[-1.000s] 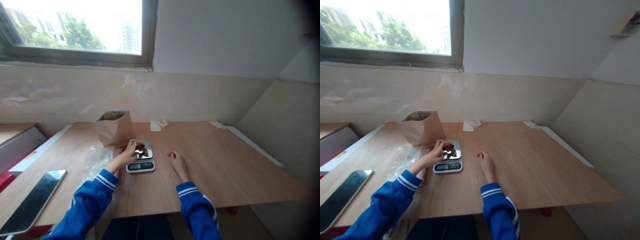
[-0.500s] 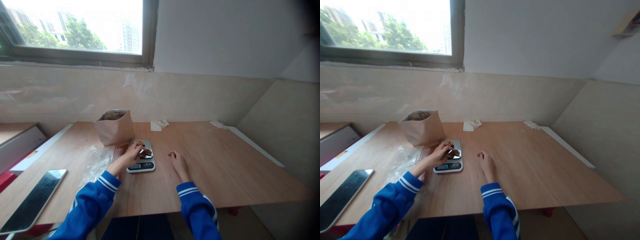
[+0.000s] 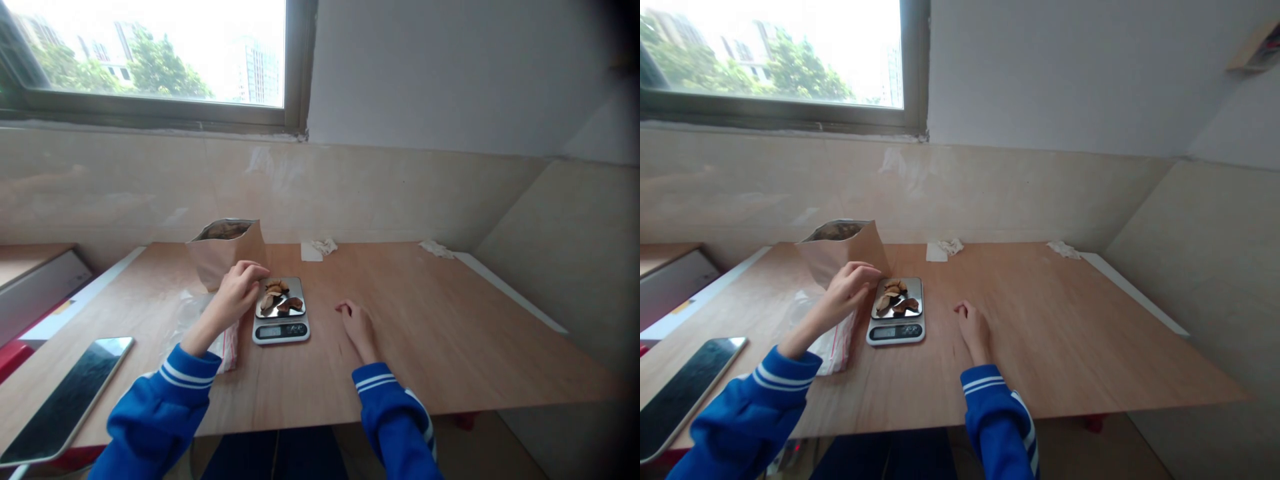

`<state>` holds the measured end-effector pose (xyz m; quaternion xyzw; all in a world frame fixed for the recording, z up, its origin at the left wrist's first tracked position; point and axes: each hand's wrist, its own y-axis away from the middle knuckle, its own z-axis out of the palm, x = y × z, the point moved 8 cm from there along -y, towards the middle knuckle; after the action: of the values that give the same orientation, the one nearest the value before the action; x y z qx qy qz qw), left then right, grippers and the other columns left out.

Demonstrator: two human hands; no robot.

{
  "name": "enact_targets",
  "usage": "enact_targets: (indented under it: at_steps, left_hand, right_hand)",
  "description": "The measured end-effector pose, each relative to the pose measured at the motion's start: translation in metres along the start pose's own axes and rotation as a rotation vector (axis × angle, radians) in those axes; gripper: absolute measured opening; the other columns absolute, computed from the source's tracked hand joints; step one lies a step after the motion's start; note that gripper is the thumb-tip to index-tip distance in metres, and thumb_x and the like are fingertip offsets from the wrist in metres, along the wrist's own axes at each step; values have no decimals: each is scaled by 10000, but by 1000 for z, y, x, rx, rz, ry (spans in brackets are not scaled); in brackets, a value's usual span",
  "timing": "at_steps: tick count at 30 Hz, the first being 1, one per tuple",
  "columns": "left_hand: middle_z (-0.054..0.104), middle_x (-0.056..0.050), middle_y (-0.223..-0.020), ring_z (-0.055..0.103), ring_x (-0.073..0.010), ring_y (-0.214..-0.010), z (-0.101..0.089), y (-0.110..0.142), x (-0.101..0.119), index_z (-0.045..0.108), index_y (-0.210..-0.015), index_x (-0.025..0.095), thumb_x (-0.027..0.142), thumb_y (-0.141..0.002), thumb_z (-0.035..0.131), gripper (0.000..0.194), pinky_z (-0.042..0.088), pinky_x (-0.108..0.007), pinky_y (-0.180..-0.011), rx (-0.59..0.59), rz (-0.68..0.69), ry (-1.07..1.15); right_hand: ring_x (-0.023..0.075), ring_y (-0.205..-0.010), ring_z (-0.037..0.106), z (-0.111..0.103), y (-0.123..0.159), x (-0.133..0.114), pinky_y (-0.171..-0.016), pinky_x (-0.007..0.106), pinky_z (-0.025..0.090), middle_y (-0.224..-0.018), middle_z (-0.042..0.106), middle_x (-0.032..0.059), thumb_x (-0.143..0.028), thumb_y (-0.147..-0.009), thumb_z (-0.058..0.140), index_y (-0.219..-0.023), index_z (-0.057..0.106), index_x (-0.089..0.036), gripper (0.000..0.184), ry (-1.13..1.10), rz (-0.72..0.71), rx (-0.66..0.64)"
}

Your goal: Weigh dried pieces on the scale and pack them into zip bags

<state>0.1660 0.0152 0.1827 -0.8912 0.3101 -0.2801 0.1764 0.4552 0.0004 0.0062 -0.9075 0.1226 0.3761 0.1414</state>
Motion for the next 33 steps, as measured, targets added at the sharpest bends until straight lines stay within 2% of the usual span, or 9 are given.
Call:
enact_targets:
  at_steps: [5, 13, 16, 20, 22, 24, 27, 29, 33]
  left_hand:
    - [572, -68, -1027, 586, -220, -979, -34, 36, -24, 582, -1014, 195, 255, -880, 411, 226, 468, -395, -887, 106, -228, -103]
    - [594, -112, -1012, 601, -274, -959, -22, 72, -51, 575, -969, 180, 291, -847, 428, 221, 476, -423, -852, 67, -269, -209]
    - [571, -124, -1032, 571, -280, -1004, -36, 61, -46, 567, -1007, 162, 290, -864, 416, 245, 455, -434, -893, 164, -263, -221]
    - [540, -128, -1109, 504, -288, -1095, -78, 26, -38, 528, -1128, 167, 293, -868, 446, 300, 400, -449, -965, 426, -245, -294]
    - [528, -136, -1175, 470, -290, -1149, -94, 3, -38, 497, -1190, 169, 288, -877, 439, 340, 359, -457, -1002, 490, -213, -342]
    - [534, -141, -1189, 459, -290, -1162, -101, -19, -42, 516, -1170, 161, 290, -884, 424, 327, 339, -453, -1010, 483, -207, -376]
    - [621, -122, -1038, 502, -286, -1083, -97, -43, -50, 601, -997, 171, 287, -897, 379, 269, 336, -458, -988, 334, -206, -454]
    - [654, -109, -933, 532, -275, -1009, -96, -49, -51, 622, -929, 175, 280, -894, 369, 276, 373, -425, -935, 279, -209, -493]
    - [681, -98, -813, 569, -255, -894, -102, -47, -45, 648, -932, 167, 272, -885, 377, 294, 420, -371, -846, 318, -212, -551]
  right_hand:
    - [172, -897, 658, -1, 2, -2, -781, 244, 454, -918, 722, 34, -217, -879, 374, -865, 666, -224, 292, -12, -7, -2]
    - [170, -897, 659, -1, 3, -3, -795, 244, 460, -910, 720, 31, -196, -868, 377, -865, 663, -230, 289, -20, -6, -5]
    - [172, -897, 658, -1, 3, -2, -798, 246, 460, -908, 720, 32, -200, -867, 376, -863, 662, -230, 287, -24, -12, 0]
    - [172, -896, 659, 0, 2, -2, -795, 247, 458, -909, 721, 35, -199, -866, 372, -861, 662, -228, 291, -18, -13, -1]
    - [171, -896, 659, 0, 2, -2, -798, 247, 456, -910, 720, 34, -195, -866, 367, -864, 661, -229, 296, -15, -11, -4]
    - [172, -895, 659, 0, 2, -2, -800, 249, 456, -908, 720, 34, -200, -868, 363, -867, 660, -228, 297, -15, -11, -4]
    - [175, -893, 659, 0, 2, -2, -798, 250, 456, -895, 719, 39, -209, -871, 364, -867, 660, -223, 297, -16, -10, -3]
    - [176, -893, 659, 0, 2, -3, -797, 249, 455, -889, 719, 41, -209, -872, 364, -869, 663, -222, 299, -14, -11, -3]
    - [176, -897, 658, 0, 1, -2, -799, 249, 454, -898, 720, 43, -215, -875, 369, -871, 670, -220, 301, -14, -9, -2]
